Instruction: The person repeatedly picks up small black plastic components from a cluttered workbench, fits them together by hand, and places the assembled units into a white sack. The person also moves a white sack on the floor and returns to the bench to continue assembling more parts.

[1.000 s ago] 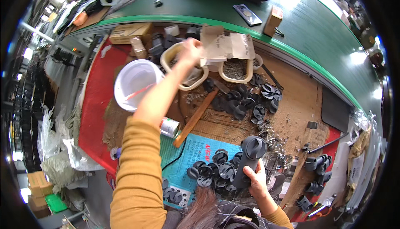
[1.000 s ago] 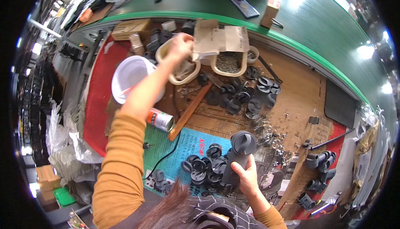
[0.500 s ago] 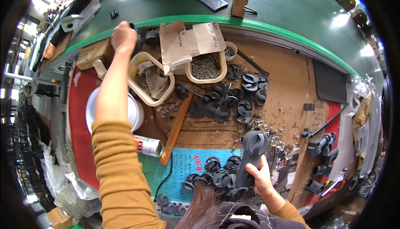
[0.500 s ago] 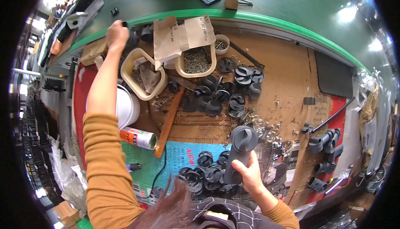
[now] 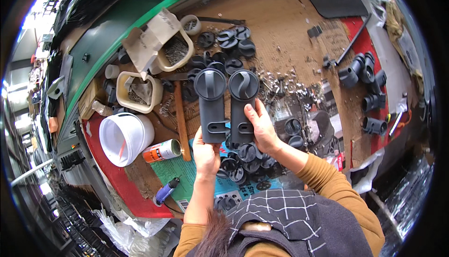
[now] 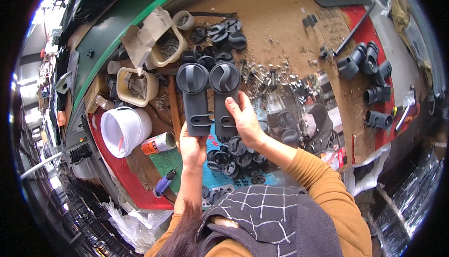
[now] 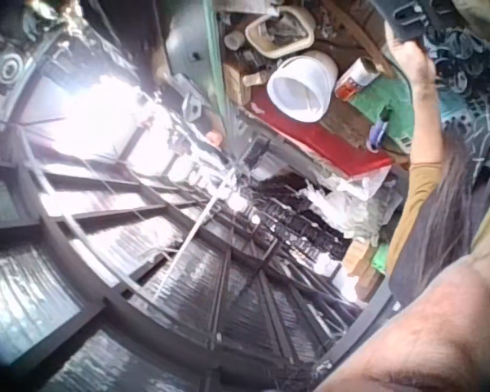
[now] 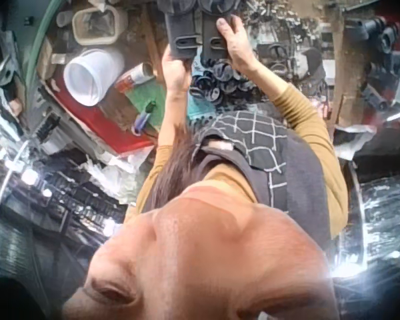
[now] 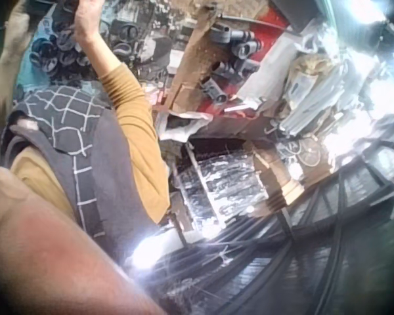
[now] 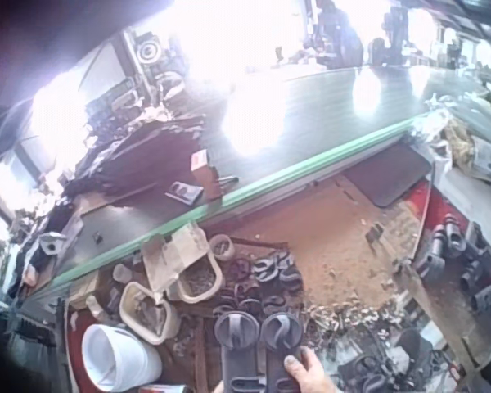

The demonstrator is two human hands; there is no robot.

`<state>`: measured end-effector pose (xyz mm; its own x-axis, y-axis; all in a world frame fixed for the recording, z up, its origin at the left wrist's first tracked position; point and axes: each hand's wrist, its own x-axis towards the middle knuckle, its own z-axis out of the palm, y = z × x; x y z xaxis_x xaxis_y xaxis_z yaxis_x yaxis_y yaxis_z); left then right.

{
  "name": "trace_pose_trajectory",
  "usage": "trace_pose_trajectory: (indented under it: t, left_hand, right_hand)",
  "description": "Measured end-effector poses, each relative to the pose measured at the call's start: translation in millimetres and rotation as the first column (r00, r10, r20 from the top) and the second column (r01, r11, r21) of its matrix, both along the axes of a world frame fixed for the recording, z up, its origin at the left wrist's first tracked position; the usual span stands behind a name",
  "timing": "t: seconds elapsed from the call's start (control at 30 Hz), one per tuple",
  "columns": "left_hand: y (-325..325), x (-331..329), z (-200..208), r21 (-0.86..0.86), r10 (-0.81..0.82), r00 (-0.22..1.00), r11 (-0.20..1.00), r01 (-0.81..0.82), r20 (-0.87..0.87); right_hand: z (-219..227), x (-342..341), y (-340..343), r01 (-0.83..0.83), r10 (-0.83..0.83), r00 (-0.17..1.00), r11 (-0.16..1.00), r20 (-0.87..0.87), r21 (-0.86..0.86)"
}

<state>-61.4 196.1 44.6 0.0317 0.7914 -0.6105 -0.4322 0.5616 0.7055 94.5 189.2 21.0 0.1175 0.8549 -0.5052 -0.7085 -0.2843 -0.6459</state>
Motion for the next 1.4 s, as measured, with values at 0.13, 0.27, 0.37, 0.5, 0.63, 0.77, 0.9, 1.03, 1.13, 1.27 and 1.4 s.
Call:
trace_pose_trajectory:
  t: [0.13, 0.27, 0.37, 0.5, 0.63, 0.77, 0.9, 1.03, 1.13, 1.27, 1.4]
  left_hand:
    - [-23, 6, -9, 0.048, -0.069, 0.996, 0.997, 0.067, 0.048]
    - [-26, 5, -10, 0.016, -0.072, 0.997, 0.997, 0.072, 0.027]
    - [-25, 6, -5, 0.018, -0.077, 0.997, 0.997, 0.076, 0.032]
    - [-24, 9, 0, 0.002, -0.054, 0.998, 0.999, 0.054, -0.026]
    - [-24, 12, 0, -0.021, -0.041, 0.997, 0.999, 0.039, -0.069]
    - [-25, 14, -3, 0.002, -0.05, 0.997, 0.999, 0.05, -0.064]
    - [-19, 4, -5, -0.057, 0.078, 0.985, 0.996, -0.069, 0.155]
    - [-7, -7, -11, -0.283, 0.281, 0.428, 0.957, -0.06, 0.859]
    - [-2, -5, -17, -0.487, 0.483, 0.146, 0.873, -0.011, 0.863]
    - [12, -2, -19, -0.549, 0.544, -0.075, 0.826, -0.129, 0.836]
    - [43, -18, -17, -0.382, 0.379, -0.045, 0.912, -0.152, 0.924]
  right_hand:
    - [-1, 13, -17, 0.036, -0.043, 0.996, 0.995, -0.073, -0.091]
    - [-3, 13, -21, 0.033, -0.036, 0.999, 0.993, -0.026, -0.113]
    - [-3, 12, -20, 0.034, -0.043, 0.996, 0.994, -0.082, -0.101]
    - [-5, 13, -18, 0.026, -0.034, 0.996, 0.995, -0.086, -0.097]
    - [-8, 15, -19, -0.028, 0.011, 0.989, 0.993, -0.145, -0.113]
    - [-4, 21, -23, -0.014, -0.008, 0.985, 0.992, -0.174, -0.124]
    - [3, 37, -26, -0.068, -0.023, 0.883, 0.982, -0.469, -0.177]
    - [-2, 49, -25, -0.066, 0.076, 0.367, 0.996, -0.927, 0.055]
    - [-8, 44, -30, -0.081, 0.266, 0.196, 0.964, -0.944, 0.255]
    - [-8, 35, -39, -0.058, 0.231, 0.137, 0.973, -0.963, 0.225]
    - [-2, 37, -36, -0.026, 0.38, 0.144, 0.925, -0.914, 0.38]
